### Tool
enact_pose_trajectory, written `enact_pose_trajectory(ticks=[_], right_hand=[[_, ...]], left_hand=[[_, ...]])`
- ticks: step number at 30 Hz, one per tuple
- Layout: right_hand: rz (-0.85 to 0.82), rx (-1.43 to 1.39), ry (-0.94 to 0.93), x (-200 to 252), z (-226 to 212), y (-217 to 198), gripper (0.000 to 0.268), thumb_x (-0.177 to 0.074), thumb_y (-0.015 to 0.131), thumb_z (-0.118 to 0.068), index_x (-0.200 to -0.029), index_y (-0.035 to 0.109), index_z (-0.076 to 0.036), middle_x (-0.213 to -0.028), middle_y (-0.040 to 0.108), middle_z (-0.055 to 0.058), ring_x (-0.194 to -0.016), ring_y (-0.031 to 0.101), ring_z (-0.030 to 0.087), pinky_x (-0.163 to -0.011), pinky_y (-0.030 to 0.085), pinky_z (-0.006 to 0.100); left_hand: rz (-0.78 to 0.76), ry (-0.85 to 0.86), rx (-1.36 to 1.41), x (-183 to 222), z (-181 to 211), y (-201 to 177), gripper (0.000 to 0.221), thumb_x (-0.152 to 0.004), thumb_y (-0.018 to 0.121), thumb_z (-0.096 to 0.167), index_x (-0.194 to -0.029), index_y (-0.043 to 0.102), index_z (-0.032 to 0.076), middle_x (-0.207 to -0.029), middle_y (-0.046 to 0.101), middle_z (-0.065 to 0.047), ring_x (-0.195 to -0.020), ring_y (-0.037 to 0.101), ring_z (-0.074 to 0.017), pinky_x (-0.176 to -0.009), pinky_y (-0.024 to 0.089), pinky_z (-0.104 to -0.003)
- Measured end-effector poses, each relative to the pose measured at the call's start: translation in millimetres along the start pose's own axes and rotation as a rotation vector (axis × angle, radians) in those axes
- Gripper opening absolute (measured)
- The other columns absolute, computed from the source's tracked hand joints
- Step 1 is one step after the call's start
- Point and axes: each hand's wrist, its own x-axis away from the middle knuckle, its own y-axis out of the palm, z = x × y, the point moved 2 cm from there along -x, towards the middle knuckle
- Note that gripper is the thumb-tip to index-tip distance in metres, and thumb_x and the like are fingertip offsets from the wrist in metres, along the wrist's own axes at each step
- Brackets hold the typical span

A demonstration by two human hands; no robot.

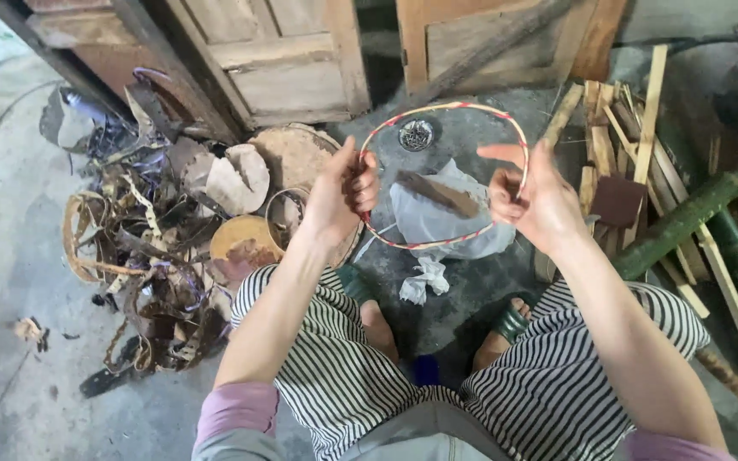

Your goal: The person is wrapping a circular frame with thin strips of material, likely rattan or wire, and using a knife to trim the ends as part of an instrument repair process.

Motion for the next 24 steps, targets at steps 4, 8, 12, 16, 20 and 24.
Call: enact_pose_trajectory(ticks=[4,8,12,16,20,24], right_hand=[[-0.018,-0.013,0.072,-1.9,3.6,2.2,0.078,-0.106,0.003,-0.057,-0.134,0.056,-0.008,-0.063,0.031,0.002,-0.047,0.025,0.011,-0.046,0.028,0.027],[-0.084,-0.061,0.053,-1.8,8.7,2.2,0.064,-0.112,0.013,-0.05,-0.132,0.055,-0.006,-0.064,0.024,-0.001,-0.049,0.02,0.01,-0.049,0.025,0.026],[-0.14,-0.066,0.061,-1.9,15.9,-2.9,0.06,-0.112,0.019,-0.05,-0.133,0.057,-0.008,-0.063,0.023,-0.001,-0.049,0.02,0.01,-0.048,0.024,0.027],[-0.17,-0.079,0.072,0.6,15.1,-1.8,0.057,-0.112,0.023,-0.05,-0.132,0.06,-0.01,-0.062,0.022,-0.003,-0.05,0.017,0.009,-0.049,0.023,0.026],[-0.183,-0.023,0.05,2.0,18.8,-8.5,0.059,-0.112,0.022,-0.049,-0.138,0.056,-0.008,-0.061,0.022,-0.003,-0.05,0.017,0.008,-0.049,0.026,0.028],[-0.186,-0.078,0.042,4.4,24.2,-10.6,0.056,-0.113,0.027,-0.051,-0.133,0.058,-0.009,-0.061,0.022,-0.002,-0.05,0.018,0.009,-0.05,0.026,0.028]], left_hand=[[0.069,0.014,-0.093,6.0,2.9,2.7,0.045,-0.101,0.052,0.053,-0.078,0.054,0.014,-0.062,0.021,0.009,-0.046,0.023,-0.0047,-0.043,0.019,-0.02],[0.176,0.01,-0.097,13.8,15.0,11.0,0.046,-0.099,0.057,0.052,-0.07,0.043,0.019,-0.057,0.021,0.01,-0.042,0.025,-0.0042,-0.04,0.018,-0.019],[0.167,0.022,-0.071,6.6,13.7,3.0,0.049,-0.098,0.059,0.05,-0.067,0.035,0.021,-0.057,0.015,0.011,-0.041,0.018,-0.0039,-0.038,0.016,-0.019],[0.2,0.037,-0.047,6.0,15.6,2.7,0.048,-0.096,0.063,0.049,-0.068,0.035,0.022,-0.057,0.017,0.012,-0.041,0.019,-0.0043,-0.04,0.016,-0.02],[0.167,0.058,-0.038,3.5,16.4,-1.1,0.048,-0.095,0.065,0.05,-0.07,0.036,0.022,-0.059,0.016,0.012,-0.043,0.018,-0.0037,-0.041,0.018,-0.021],[0.16,0.053,-0.033,-2.3,12.8,-6.5,0.047,-0.095,0.064,0.05,-0.07,0.036,0.023,-0.059,0.015,0.013,-0.042,0.016,-0.0036,-0.04,0.018,-0.021]])
